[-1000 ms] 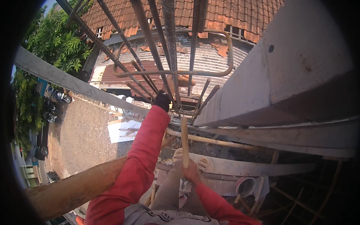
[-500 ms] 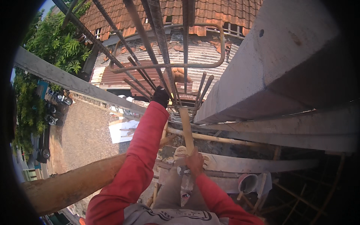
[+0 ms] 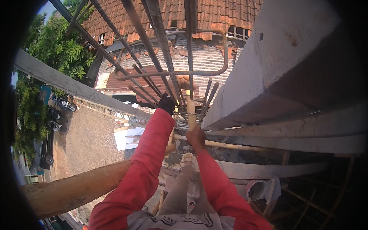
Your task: The person is assembling a rebar cage on a construction site. They use a wooden stick to position and align the vertical and horizontal steel bars, securing the structure.
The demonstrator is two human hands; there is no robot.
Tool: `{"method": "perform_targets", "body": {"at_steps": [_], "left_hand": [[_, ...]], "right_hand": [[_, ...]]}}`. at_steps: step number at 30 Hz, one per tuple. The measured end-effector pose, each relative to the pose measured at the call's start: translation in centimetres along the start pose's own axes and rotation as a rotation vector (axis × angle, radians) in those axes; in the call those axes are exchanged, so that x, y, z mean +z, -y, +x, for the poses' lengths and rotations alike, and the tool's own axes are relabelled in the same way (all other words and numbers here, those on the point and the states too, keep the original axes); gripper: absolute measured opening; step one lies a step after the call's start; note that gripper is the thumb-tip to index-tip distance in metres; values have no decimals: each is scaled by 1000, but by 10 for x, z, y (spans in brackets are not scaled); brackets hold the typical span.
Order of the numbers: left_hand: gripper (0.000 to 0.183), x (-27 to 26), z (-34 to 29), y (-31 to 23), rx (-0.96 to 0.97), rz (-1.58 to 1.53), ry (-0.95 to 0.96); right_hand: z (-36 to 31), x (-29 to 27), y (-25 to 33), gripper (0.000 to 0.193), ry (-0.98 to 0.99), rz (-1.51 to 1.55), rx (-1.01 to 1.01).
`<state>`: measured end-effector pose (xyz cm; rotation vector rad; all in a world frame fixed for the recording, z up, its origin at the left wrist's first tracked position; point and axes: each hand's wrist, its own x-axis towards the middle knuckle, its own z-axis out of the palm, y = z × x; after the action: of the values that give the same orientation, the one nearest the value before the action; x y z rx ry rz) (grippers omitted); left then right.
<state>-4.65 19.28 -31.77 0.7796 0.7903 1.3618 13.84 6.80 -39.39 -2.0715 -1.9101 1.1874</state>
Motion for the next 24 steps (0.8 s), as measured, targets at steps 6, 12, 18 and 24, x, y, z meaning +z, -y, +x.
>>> {"method": "perform_targets", "body": {"at_steps": [6,12,18,24], "left_hand": [[43,-3,12,7,96,28,40],[33,2,8,9,226,15,-19],[30,-9,6,22,242,-89,1],[39,29,-98,29,576,194,-743]], "right_hand": [[32,-6,6,44,74,250,52],[18,-6,-18,33,-43,309,-26],[1,-24,-31,22,278,776,-115],[-1,-23,-16,22,189,700,-194]]}}
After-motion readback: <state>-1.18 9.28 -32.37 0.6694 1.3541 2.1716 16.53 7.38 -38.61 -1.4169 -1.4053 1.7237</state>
